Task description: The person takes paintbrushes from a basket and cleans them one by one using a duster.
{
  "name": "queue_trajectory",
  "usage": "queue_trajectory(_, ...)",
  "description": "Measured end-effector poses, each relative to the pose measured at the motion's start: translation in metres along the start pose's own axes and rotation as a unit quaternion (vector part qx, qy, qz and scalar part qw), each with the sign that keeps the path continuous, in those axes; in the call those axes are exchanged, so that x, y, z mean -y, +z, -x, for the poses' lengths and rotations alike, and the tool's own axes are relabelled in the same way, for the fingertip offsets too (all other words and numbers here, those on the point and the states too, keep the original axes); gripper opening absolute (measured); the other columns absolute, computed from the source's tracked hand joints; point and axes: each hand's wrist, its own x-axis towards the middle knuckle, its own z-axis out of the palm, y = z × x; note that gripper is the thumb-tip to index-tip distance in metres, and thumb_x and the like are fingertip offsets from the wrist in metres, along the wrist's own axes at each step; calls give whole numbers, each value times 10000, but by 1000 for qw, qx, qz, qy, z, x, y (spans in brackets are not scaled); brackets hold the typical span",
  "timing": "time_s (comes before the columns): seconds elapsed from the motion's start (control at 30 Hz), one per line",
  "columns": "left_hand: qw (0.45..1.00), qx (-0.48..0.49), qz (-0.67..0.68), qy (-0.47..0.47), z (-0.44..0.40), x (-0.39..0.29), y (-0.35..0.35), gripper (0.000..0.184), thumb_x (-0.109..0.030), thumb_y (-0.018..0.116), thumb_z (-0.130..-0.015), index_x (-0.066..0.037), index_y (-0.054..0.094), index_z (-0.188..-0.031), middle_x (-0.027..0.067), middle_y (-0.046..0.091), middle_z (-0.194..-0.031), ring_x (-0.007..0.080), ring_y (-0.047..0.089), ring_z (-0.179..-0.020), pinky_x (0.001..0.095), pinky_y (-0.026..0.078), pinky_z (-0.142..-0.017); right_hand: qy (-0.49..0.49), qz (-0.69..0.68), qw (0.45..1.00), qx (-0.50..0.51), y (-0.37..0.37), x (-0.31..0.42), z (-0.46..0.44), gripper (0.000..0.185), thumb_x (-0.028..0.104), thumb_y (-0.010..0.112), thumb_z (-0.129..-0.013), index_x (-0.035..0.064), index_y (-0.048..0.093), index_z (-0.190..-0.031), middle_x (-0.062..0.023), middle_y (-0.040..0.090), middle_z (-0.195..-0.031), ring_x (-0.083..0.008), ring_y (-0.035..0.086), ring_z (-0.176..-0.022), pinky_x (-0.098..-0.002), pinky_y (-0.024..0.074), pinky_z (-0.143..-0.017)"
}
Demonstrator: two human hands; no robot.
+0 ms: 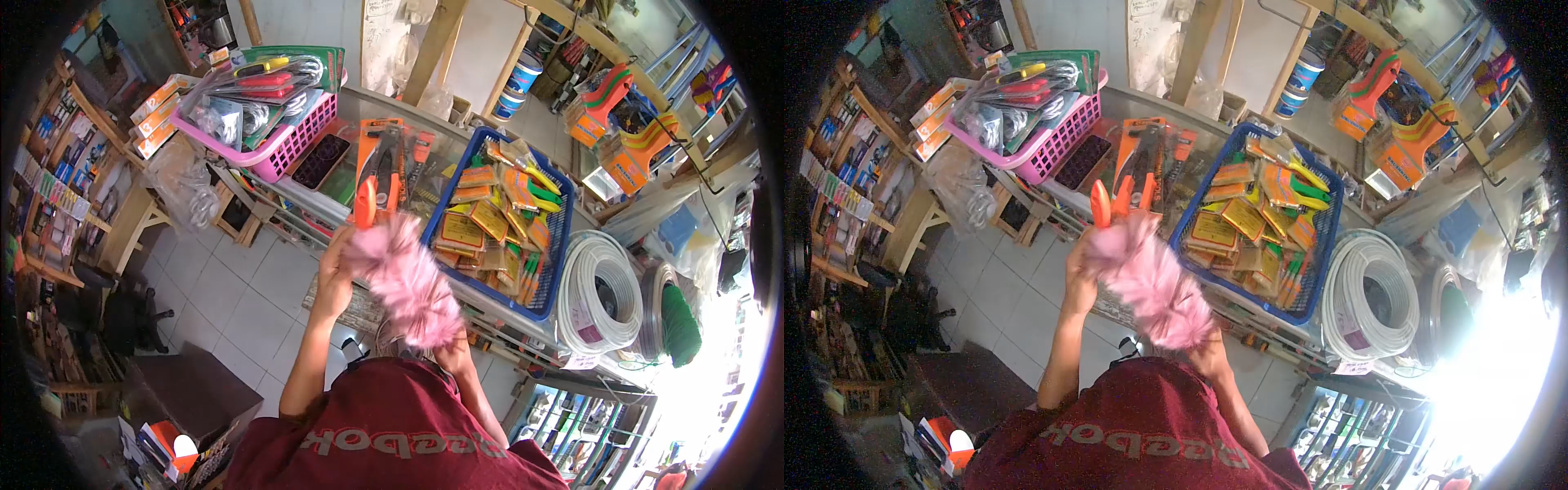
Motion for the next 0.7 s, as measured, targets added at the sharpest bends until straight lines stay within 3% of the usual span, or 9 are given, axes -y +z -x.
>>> queue_trajectory(0.1,998,49,38,-29,2,-12,2,419,-88,558,-797,54,503,-1186,63,507,-1084,151,477,-1076,280,368,-921,6,-60,998,37,1,-8,-5,364,57,533,-778,-12,548,-1135,-131,600,-1108,-240,542,-1064,-357,382,-972)
queue_trajectory(0.13,988,24,-144,47,-4,-12,5,378,-150,545,-867,55,503,-1182,52,499,-1052,129,484,-983,260,371,-875,-9,-45,998,43,-5,-6,-8,350,45,520,-783,-17,550,-1127,-125,611,-1088,-237,548,-1055,-357,388,-966)
queue_trajectory(0.27,990,20,-133,50,-5,-19,11,404,-272,477,-948,53,504,-1186,33,466,-985,109,442,-862,230,352,-802,118,-162,979,-33,9,-4,3,382,40,507,-840,-9,464,-1217,-109,539,-1227,-218,497,-1139,-350,357,-998)
queue_trajectory(0.37,990,19,-140,25,-3,-14,4,410,-270,474,-949,52,493,-1203,34,458,-981,106,433,-879,230,349,-809,139,-240,961,9,8,-34,6,455,47,525,-850,9,391,-1283,-108,487,-1289,-215,451,-1196,-351,333,-1023)
queue_trajectory(0.43,988,30,-147,44,-5,-23,12,384,-238,472,-947,44,496,-1205,37,461,-983,102,437,-900,229,361,-802,86,-28,995,42,-13,6,-13,505,42,543,-849,28,354,-1317,-101,453,-1326,-211,416,-1235,-348,316,-1041)
queue_trajectory(0.53,990,48,-130,32,-2,-14,1,349,-146,494,-910,35,499,-1208,46,481,-986,105,464,-942,239,378,-830,148,-298,943,-30,4,6,0,389,39,549,-794,3,520,-1180,-111,584,-1152,-214,545,-1051,-333,402,-930)
queue_trajectory(0.57,995,-18,-66,-78,1,-18,10,354,-97,503,-883,38,497,-1210,52,488,-987,120,483,-933,246,387,-833,124,-264,957,-13,-1,4,-1,382,39,549,-801,4,520,-1180,-109,580,-1160,-210,543,-1056,-333,397,-938)
queue_trajectory(0.63,980,33,-173,89,-4,-9,4,345,-97,510,-878,28,511,-1199,56,491,-980,127,495,-900,238,395,-806,72,-195,978,13,-11,1,-4,366,37,549,-817,6,519,-1181,-103,572,-1177,-204,539,-1066,-334,386,-954)
queue_trajectory(0.7,989,35,-138,40,-3,-22,14,345,-99,517,-869,29,521,-1189,51,489,-972,133,499,-889,239,395,-799,139,-160,976,-43,-18,10,-13,396,68,578,-808,6,518,-1194,-119,561,-1212,-222,538,-1087,-342,376,-970)
